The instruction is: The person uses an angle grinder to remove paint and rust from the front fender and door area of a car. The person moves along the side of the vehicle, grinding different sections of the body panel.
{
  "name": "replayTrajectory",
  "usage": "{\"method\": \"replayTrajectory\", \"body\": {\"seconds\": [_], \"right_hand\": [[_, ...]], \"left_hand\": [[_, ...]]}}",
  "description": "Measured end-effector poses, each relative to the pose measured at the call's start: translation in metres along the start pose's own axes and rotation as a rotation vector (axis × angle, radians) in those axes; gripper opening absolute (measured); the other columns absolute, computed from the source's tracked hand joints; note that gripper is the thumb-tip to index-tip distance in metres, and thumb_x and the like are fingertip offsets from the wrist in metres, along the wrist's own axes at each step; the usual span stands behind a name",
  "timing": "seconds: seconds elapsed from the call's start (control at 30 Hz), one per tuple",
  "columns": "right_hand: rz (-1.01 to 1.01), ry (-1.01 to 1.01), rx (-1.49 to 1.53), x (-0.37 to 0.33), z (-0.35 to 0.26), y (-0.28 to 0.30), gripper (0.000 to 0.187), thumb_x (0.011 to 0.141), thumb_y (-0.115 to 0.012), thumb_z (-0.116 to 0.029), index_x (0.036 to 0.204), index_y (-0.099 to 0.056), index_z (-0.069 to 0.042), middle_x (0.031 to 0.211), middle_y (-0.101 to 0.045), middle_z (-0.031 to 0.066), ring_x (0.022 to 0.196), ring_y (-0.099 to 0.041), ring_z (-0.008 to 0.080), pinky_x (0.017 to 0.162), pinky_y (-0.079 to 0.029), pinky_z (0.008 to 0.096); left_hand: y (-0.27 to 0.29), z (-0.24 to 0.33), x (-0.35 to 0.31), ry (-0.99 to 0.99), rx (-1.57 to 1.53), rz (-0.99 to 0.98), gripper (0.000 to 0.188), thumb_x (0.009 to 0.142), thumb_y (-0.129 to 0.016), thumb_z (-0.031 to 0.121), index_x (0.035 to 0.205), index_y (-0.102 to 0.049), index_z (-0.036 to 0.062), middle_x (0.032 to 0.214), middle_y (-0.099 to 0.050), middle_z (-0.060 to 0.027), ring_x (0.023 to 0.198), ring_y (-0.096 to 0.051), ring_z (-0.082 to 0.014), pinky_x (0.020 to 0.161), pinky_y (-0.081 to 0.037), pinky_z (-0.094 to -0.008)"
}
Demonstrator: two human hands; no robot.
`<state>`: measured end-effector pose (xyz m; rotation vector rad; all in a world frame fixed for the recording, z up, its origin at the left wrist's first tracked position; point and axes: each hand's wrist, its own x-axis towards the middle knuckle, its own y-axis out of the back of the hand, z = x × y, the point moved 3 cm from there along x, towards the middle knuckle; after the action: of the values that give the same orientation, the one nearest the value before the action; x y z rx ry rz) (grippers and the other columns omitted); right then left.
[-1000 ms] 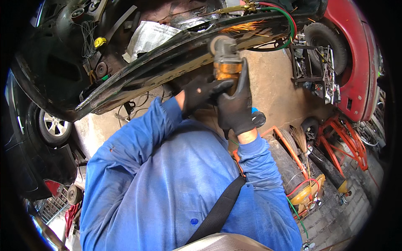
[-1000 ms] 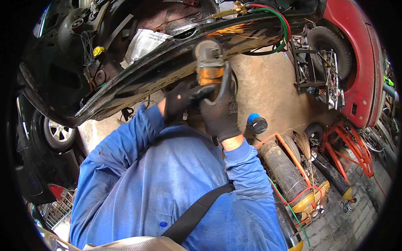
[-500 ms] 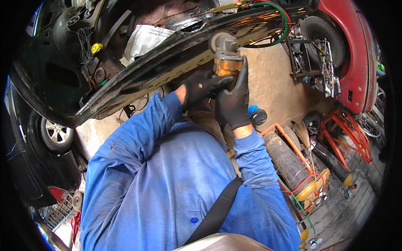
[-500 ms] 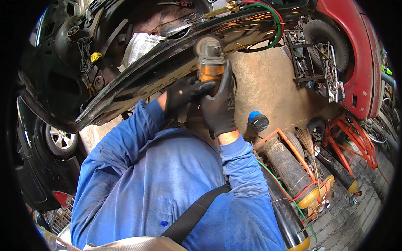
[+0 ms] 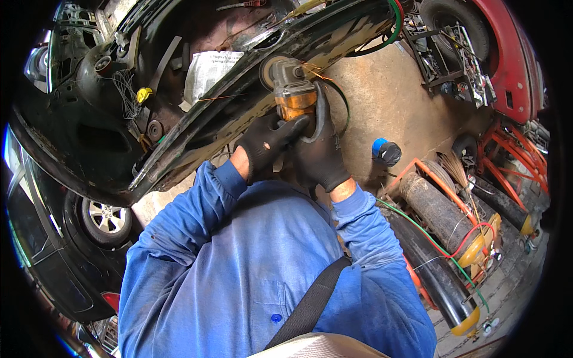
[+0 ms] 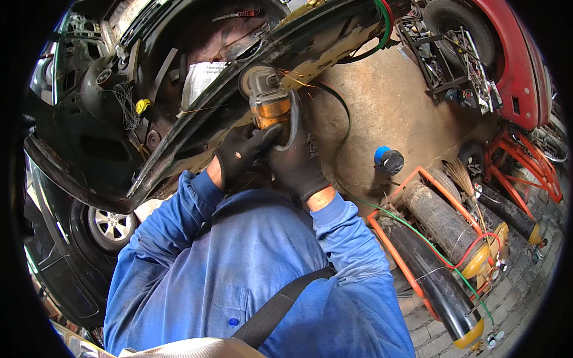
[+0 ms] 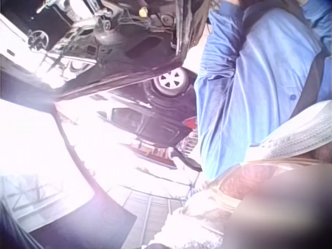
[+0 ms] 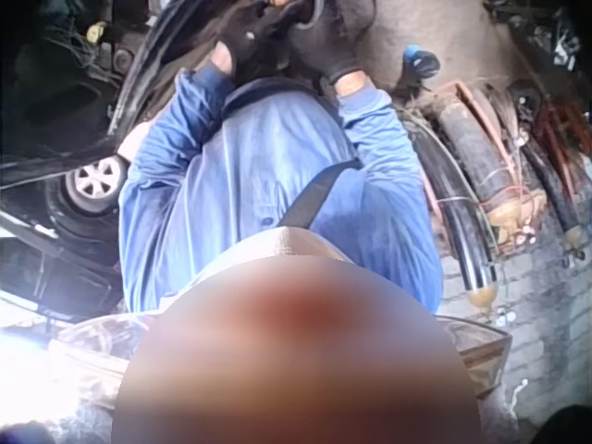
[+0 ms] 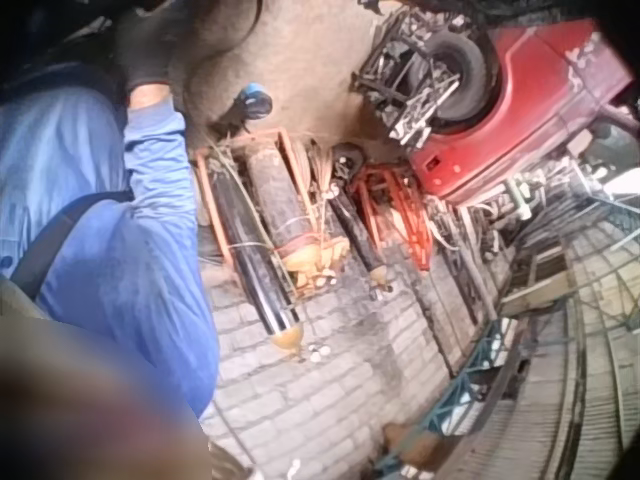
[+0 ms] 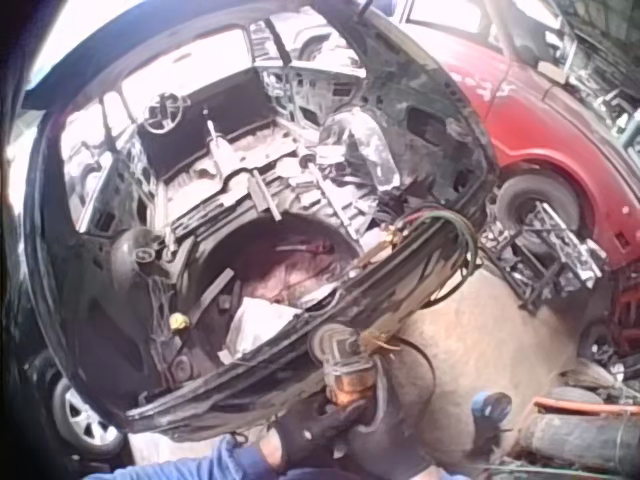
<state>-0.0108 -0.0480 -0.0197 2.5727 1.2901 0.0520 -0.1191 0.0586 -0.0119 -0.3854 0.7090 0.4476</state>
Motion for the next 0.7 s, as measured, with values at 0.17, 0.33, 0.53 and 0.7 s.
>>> {"method": "replayTrajectory", "body": {"seconds": [0.17,0.33,0.53,0.7], "right_hand": [[0.077,-0.077,0.142,-0.003,0.003,-0.003,0.098,0.096,-0.087,-0.020,0.170,-0.027,0.004,0.151,-0.061,0.0274,0.137,-0.065,0.0355,0.115,-0.053,0.0451],[0.102,-0.081,0.053,-0.018,0.020,-0.016,0.094,0.094,-0.090,-0.026,0.165,-0.037,0.004,0.149,-0.063,0.0264,0.136,-0.065,0.0359,0.113,-0.053,0.0470],[0.166,-0.081,0.040,-0.012,0.027,-0.021,0.095,0.094,-0.090,-0.033,0.165,-0.038,0.003,0.151,-0.062,0.0260,0.138,-0.064,0.0370,0.116,-0.052,0.0476],[0.204,-0.110,0.175,-0.002,0.027,-0.022,0.091,0.097,-0.087,-0.034,0.165,-0.038,0.001,0.151,-0.063,0.0260,0.139,-0.064,0.0367,0.116,-0.052,0.0476]], "left_hand": [[0.005,0.001,0.010,-0.069,0.255,0.035,0.057,0.110,-0.070,0.052,0.119,-0.077,-0.0035,0.095,-0.075,-0.0078,0.084,-0.066,-0.0123,0.076,-0.055,-0.0312],[0.011,-0.014,-0.009,-0.071,0.357,-0.059,0.053,0.114,-0.064,0.051,0.112,-0.075,-0.0012,0.090,-0.071,-0.0059,0.084,-0.063,-0.0142,0.077,-0.053,-0.0338],[0.014,-0.014,-0.008,-0.211,0.447,-0.041,0.060,0.116,-0.059,0.050,0.142,-0.067,-0.0029,0.126,-0.076,-0.0170,0.115,-0.071,-0.0235,0.102,-0.055,-0.0393],[0.014,-0.005,-0.005,-0.235,0.434,-0.093,0.069,0.115,-0.058,0.053,0.151,-0.060,-0.0056,0.141,-0.073,-0.0222,0.132,-0.068,-0.0296,0.115,-0.051,-0.0412]]}}
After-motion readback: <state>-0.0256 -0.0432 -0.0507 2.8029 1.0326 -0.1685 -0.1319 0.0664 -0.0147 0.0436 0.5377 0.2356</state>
